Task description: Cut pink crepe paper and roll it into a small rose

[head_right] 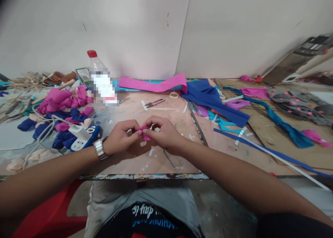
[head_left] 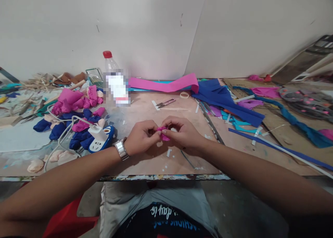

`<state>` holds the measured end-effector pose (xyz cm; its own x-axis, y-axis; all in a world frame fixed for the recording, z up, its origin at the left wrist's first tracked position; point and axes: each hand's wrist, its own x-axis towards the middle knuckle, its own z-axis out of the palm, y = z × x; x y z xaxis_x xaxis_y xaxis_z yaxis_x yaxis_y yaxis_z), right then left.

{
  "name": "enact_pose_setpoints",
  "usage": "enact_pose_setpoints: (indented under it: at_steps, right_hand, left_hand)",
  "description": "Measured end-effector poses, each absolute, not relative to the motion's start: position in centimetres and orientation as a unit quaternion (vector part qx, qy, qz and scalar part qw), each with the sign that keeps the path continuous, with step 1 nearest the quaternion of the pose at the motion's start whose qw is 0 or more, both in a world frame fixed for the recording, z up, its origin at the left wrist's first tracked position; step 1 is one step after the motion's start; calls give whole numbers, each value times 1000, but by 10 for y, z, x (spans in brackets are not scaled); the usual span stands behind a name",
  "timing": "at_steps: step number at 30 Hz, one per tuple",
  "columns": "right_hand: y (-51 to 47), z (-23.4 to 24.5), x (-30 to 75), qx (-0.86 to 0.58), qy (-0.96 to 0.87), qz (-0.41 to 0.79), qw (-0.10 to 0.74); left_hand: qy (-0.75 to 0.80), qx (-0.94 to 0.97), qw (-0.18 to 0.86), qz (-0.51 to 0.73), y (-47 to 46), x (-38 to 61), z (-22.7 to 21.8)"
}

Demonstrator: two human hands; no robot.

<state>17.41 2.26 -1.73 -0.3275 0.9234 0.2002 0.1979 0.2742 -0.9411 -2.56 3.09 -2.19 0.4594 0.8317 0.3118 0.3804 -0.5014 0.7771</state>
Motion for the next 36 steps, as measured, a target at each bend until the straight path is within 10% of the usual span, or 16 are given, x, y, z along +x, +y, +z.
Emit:
enact_pose_setpoints:
  at_steps: [21, 36]
  right_hand:
    - [34, -14, 186, -304, -814, 245, 431]
    - [30, -7, 184, -348, -777, 313, 421]
  left_hand:
    - [351, 728, 456, 373, 34, -26, -27]
    - [356, 756, 413, 363, 33, -24, -23]
